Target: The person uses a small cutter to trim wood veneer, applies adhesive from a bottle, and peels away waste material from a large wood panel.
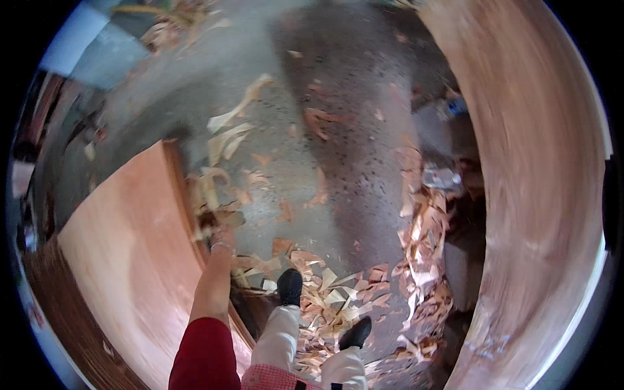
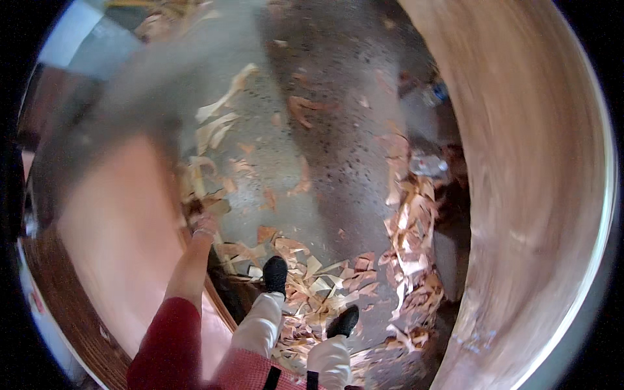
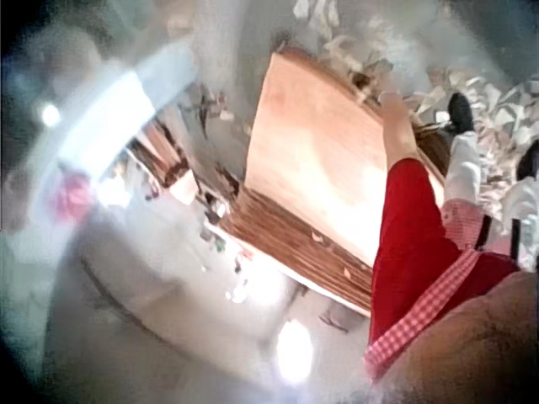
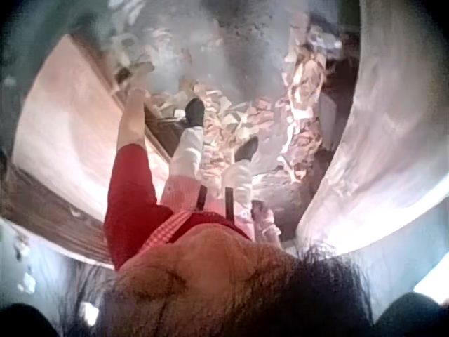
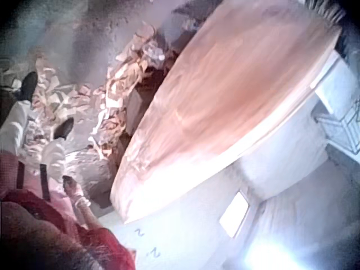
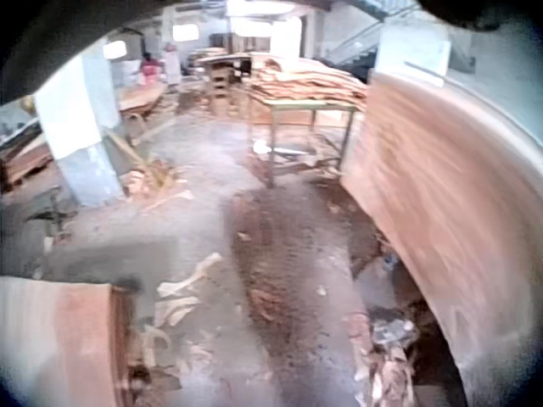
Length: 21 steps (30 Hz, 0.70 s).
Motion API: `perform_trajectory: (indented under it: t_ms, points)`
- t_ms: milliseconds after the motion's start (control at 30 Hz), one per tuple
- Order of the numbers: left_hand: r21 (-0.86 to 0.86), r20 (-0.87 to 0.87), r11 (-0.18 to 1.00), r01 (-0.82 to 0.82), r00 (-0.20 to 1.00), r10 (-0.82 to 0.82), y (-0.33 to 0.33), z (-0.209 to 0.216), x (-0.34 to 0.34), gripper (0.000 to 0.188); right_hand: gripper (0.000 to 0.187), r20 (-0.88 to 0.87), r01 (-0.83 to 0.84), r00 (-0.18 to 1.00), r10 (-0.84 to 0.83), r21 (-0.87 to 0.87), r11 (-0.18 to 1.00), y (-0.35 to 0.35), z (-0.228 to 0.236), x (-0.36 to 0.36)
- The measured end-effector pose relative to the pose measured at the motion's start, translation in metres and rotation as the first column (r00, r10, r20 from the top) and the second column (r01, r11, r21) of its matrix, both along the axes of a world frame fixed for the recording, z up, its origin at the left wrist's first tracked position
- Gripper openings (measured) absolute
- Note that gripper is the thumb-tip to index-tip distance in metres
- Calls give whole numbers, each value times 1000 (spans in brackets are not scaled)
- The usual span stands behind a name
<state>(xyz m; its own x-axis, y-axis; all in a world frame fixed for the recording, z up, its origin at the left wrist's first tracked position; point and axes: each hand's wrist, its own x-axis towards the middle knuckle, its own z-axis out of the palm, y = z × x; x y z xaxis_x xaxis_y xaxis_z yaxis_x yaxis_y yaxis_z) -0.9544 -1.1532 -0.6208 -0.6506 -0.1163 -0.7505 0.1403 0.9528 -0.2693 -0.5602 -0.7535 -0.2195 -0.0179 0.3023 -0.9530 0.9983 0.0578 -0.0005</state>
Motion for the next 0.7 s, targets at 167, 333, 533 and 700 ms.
perform_trajectory:
  t_ms: [167, 333, 533, 700]
  points:
    - [-108, 323, 975, 193, 935, -149, 24, 2, -14, 40, 29, -65, 69, 995, -76, -105, 992, -15, 3, 5]
    - [286, 381, 732, 619, 628, -679, 130, 98, 36, 34, 30, -266, -234, 930, 253, 102, 967, -31, 16, -12]
    - [859, 311, 447, 248, 439, -843, 231, 295, 132, 38, 76, -569, -585, 462, 680, 380, 716, -7, 13, -59]
    - [829, 553, 543, -132, 333, -764, 299, 440, 145, 39, 80, -363, -686, 714, 599, -187, 704, 38, 130, -91]
